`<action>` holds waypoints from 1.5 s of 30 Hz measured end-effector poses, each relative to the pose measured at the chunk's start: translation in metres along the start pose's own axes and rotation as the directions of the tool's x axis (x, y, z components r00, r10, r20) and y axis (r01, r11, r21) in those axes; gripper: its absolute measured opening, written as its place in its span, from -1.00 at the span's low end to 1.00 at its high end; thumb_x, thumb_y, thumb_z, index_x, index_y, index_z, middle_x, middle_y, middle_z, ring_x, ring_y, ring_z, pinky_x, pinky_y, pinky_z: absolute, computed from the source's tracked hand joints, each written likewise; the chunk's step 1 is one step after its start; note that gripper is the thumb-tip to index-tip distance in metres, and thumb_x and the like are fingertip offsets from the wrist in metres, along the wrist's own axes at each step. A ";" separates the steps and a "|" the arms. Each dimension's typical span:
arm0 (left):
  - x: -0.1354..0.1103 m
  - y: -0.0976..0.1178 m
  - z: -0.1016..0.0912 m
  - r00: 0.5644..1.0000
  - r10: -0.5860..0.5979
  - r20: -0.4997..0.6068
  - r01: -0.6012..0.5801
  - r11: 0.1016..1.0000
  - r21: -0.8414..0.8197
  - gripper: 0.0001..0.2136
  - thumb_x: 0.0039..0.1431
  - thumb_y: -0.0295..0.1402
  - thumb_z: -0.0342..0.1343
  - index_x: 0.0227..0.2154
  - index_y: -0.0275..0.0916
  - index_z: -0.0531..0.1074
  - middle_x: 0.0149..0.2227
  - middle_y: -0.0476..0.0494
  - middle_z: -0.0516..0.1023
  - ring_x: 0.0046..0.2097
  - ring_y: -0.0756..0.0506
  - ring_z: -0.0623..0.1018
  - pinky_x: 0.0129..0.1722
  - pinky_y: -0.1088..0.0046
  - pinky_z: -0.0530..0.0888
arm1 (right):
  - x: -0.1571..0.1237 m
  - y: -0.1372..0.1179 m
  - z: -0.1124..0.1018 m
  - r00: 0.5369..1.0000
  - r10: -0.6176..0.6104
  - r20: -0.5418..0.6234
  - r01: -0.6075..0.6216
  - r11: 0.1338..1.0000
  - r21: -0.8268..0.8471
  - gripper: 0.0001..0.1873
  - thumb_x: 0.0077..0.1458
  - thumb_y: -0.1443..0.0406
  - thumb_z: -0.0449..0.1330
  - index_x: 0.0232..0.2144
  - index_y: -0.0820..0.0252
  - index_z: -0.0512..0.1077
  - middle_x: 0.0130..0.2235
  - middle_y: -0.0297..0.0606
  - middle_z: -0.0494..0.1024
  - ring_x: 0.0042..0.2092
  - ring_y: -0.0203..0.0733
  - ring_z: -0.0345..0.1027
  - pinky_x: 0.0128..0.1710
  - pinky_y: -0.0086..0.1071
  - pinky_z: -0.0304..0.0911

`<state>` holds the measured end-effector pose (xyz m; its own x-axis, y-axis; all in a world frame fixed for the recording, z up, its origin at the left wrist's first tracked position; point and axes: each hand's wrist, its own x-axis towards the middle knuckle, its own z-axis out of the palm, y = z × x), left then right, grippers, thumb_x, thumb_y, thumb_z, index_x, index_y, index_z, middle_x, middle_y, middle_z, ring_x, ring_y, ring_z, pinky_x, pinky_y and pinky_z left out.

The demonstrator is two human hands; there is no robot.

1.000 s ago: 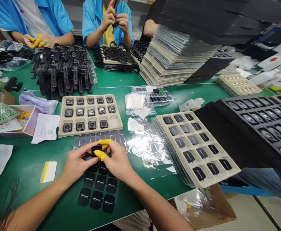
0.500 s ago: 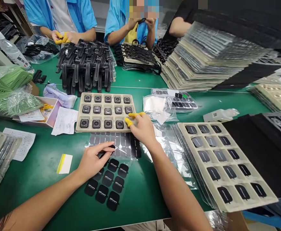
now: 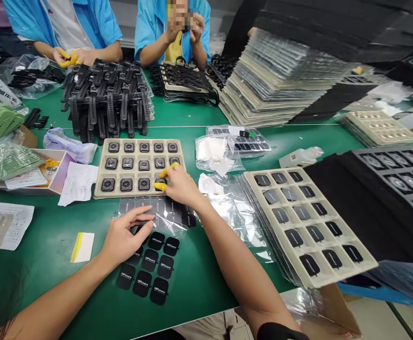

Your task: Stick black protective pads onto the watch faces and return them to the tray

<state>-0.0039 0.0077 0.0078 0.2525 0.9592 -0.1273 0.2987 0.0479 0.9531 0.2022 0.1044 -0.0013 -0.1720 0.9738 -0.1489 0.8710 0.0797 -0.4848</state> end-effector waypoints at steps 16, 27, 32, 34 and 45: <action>0.001 -0.003 0.001 0.992 -0.128 0.018 0.128 0.991 -0.028 -0.26 -0.08 -0.37 0.37 0.22 -0.17 0.29 -0.21 -0.01 0.70 -0.16 -0.10 0.69 0.04 0.25 0.62 | -0.098 -0.046 0.048 0.987 0.139 -0.077 -0.008 0.527 0.850 -0.74 0.13 0.04 0.33 -0.15 -0.06 0.55 -0.05 -0.13 0.42 -0.25 -0.10 0.56 -0.22 -0.15 0.62; 0.003 -0.006 0.002 0.993 -0.114 0.009 0.114 0.993 -0.025 -0.54 -0.02 -0.31 0.35 0.00 -0.18 0.48 -0.03 -0.10 0.66 -0.06 -0.13 0.67 0.06 0.23 0.62 | -0.097 -0.053 0.032 0.972 0.098 -0.214 0.075 0.734 0.675 -0.93 0.17 0.26 0.26 -0.28 0.05 0.57 -0.09 -0.17 0.46 -0.16 -0.17 0.47 -0.26 -0.25 0.54; 0.002 -0.005 0.002 0.992 -0.124 -0.023 0.122 0.990 -0.071 -0.56 -0.03 -0.26 0.38 -0.03 -0.13 0.53 -0.15 -0.04 0.69 -0.14 -0.13 0.68 0.04 0.21 0.63 | -0.092 -0.006 -0.026 0.984 0.034 -0.176 0.118 0.616 0.779 -0.86 0.10 0.15 0.34 -0.35 0.05 0.51 -0.33 -0.30 0.49 -0.30 -0.23 0.38 -0.29 -0.27 0.40; 0.003 -0.004 0.002 0.991 -0.131 -0.031 0.127 0.986 -0.106 -0.56 -0.06 -0.28 0.40 -0.05 -0.13 0.54 -0.19 -0.04 0.70 -0.16 -0.13 0.68 0.02 0.20 0.64 | -0.094 0.029 -0.053 0.992 0.113 -0.046 -0.040 0.660 0.750 -0.73 -0.01 0.09 0.40 -0.33 0.10 0.51 -0.30 -0.29 0.53 -0.30 -0.23 0.39 -0.26 -0.27 0.37; 0.000 -0.006 0.003 0.992 -0.126 0.001 0.125 0.982 -0.144 -0.56 -0.02 -0.34 0.36 -0.02 -0.17 0.50 -0.27 -0.06 0.70 -0.19 -0.12 0.69 -0.03 0.24 0.64 | -0.066 0.098 -0.045 0.867 0.359 -0.346 -0.363 0.930 0.055 -0.78 -0.07 0.15 0.33 -0.42 0.19 0.51 -0.20 -0.03 0.56 -0.02 0.18 0.42 0.06 0.08 0.25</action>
<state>-0.0028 0.0064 0.0017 0.2139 0.9451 -0.2471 0.1921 0.2073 0.9592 0.3194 0.0573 -0.0005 0.3226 0.9465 -0.0047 0.8475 -0.2911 -0.4438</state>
